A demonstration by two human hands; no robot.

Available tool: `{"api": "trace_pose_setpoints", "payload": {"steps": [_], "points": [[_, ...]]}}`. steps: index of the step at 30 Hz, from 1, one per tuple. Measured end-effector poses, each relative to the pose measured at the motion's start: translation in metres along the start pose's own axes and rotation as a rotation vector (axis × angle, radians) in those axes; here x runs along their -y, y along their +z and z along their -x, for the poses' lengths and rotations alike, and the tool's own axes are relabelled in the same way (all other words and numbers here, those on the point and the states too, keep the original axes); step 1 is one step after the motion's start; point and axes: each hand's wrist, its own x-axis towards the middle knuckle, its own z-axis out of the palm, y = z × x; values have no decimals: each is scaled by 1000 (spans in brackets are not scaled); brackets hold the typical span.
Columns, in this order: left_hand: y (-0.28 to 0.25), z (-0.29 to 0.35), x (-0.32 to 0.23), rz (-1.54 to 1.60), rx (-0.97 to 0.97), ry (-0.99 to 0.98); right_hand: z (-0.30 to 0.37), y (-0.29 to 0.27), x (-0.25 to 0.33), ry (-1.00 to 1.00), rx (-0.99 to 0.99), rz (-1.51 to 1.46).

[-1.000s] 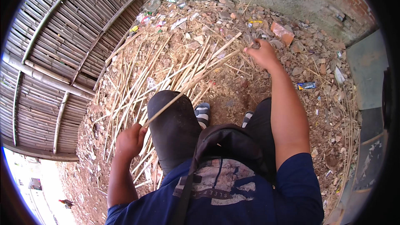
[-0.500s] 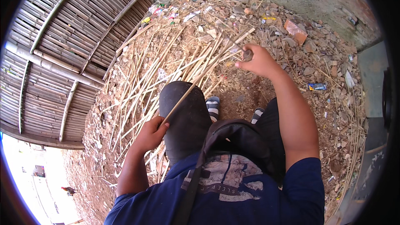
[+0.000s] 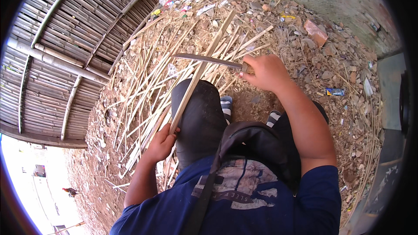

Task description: The person shaves a strip of bamboo by hand using a machete, removing thin layers along its length while holding it against their leg.

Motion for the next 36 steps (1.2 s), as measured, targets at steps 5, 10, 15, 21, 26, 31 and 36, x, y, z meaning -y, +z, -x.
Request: {"api": "trace_pose_setpoints", "payload": {"steps": [5, 10, 15, 21, 26, 31, 36], "points": [[-11, 12, -21, -55, 63, -129, 7, -2, -11, 32, -55, 2], [-14, 16, 9, -154, 22, -100, 5, -3, -16, 11, 176, 2], [-2, 19, -4, -150, -25, -64, 6, -3, 20, -30, 229, 19], [16, 8, -14, -279, -63, 61, 9, 14, 57, -166, 223, -23], [13, 4, -23, -428, -26, 25, -6, 22, 13, 76, 162, -147], [10, 2, -27, -467, 61, 33, -3, 27, 33, 85, 280, -167], [27, -1, 0, -451, -110, 104, -11, 51, 33, 30, 293, -165]]}}
